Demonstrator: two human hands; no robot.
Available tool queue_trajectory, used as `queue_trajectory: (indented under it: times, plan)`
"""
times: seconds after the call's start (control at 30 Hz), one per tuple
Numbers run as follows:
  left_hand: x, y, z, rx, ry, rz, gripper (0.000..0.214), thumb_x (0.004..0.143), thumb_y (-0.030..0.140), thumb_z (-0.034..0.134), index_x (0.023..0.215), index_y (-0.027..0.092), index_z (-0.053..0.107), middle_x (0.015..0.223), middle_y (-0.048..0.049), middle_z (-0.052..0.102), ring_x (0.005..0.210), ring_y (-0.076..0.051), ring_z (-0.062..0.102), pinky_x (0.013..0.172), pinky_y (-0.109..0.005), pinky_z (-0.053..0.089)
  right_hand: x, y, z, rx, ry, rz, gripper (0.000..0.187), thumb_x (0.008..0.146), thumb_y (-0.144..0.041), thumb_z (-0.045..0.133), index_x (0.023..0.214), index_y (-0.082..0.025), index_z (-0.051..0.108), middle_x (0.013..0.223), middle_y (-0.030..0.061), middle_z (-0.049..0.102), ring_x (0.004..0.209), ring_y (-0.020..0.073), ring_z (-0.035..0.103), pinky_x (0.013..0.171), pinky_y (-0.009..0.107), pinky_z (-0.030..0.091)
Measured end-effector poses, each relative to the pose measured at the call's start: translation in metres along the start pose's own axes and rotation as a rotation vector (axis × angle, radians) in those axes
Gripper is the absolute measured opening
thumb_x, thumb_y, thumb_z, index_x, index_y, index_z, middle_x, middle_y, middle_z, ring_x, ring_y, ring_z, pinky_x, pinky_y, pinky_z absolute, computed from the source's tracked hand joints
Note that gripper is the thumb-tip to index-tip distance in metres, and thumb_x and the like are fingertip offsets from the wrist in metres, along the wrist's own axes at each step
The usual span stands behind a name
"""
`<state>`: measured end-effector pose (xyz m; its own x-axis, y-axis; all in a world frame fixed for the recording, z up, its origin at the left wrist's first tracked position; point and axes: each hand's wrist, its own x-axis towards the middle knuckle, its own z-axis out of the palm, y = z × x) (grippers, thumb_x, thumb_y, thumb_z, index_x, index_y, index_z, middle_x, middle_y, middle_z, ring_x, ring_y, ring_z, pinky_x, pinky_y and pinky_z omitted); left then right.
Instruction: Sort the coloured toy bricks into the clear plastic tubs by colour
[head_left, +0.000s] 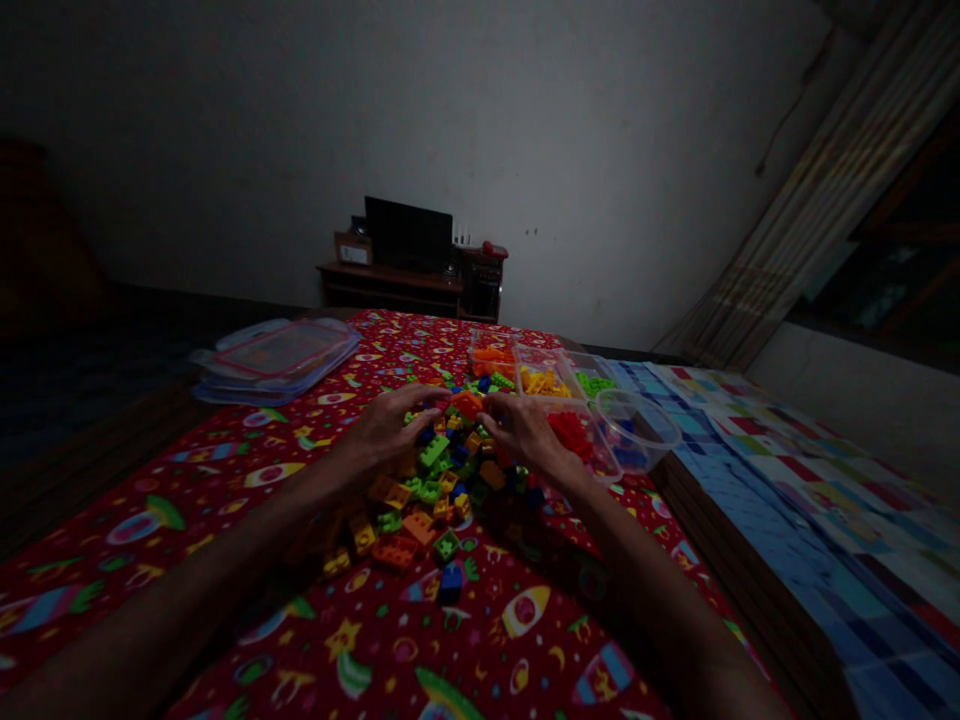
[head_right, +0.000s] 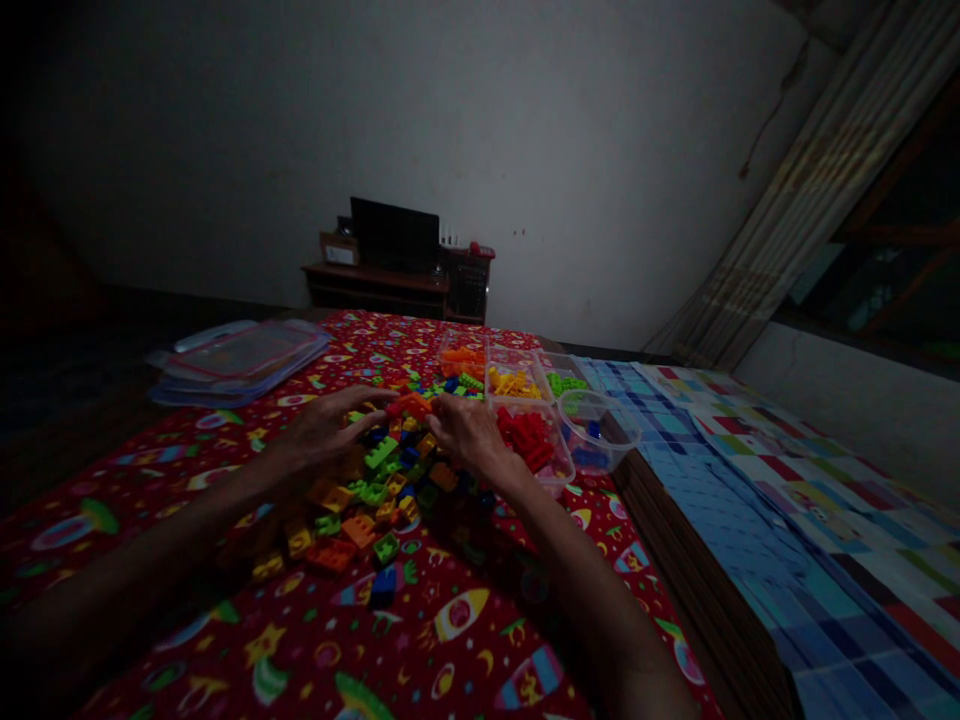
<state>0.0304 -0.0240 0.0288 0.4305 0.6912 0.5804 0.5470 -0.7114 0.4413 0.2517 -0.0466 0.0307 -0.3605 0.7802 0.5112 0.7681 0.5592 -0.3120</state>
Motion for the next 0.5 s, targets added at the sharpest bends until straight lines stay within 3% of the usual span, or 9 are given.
queue_trajectory:
  times: [0.17, 0.3, 0.4, 0.5]
  plan:
    - [0.002, 0.003, -0.017, 0.046, -0.021, -0.002, 0.035, 0.086, 0.038, 0.043, 0.100, 0.018, 0.068, 0.105, -0.0088, 0.071, 0.098, -0.022, 0.066, 0.089, -0.035, 0.051, 0.066, 0.032, -0.015, -0.138, 0.076, 0.251, 0.024, 0.083, -0.026, 0.052, 0.064, -0.014, 0.060, 0.058, -0.0015, 0.050, 0.054, 0.0082, 0.039, 0.052, 0.022, 0.022]
    - [-0.002, -0.002, -0.021, 0.075, -0.105, 0.028, 0.034, 0.086, 0.037, 0.043, 0.095, 0.019, 0.069, 0.102, -0.0085, 0.072, 0.095, -0.022, 0.066, 0.088, -0.035, 0.052, 0.118, 0.060, -0.016, -0.224, 0.058, 0.442, 0.022, 0.080, -0.023, 0.055, 0.062, -0.012, 0.060, 0.056, -0.0007, 0.049, 0.053, 0.0080, 0.035, 0.051, 0.023, 0.021]
    - [-0.003, -0.011, -0.025, 0.102, -0.104, 0.045, 0.033, 0.086, 0.036, 0.042, 0.094, 0.020, 0.069, 0.103, -0.0078, 0.072, 0.097, -0.022, 0.066, 0.088, -0.035, 0.052, 0.136, 0.070, -0.013, -0.213, 0.028, 0.491, 0.025, 0.082, -0.026, 0.055, 0.063, -0.011, 0.061, 0.056, -0.0004, 0.048, 0.051, 0.0080, 0.033, 0.050, 0.023, 0.020]
    - [-0.003, -0.021, -0.029, 0.124, -0.061, 0.052, 0.031, 0.086, 0.034, 0.042, 0.094, 0.019, 0.069, 0.103, -0.0081, 0.072, 0.098, -0.023, 0.065, 0.090, -0.037, 0.051, 0.132, 0.064, -0.011, -0.138, 0.003, 0.403, 0.033, 0.086, -0.026, 0.048, 0.059, -0.011, 0.059, 0.053, -0.0019, 0.044, 0.050, 0.0076, 0.033, 0.050, 0.023, 0.020]
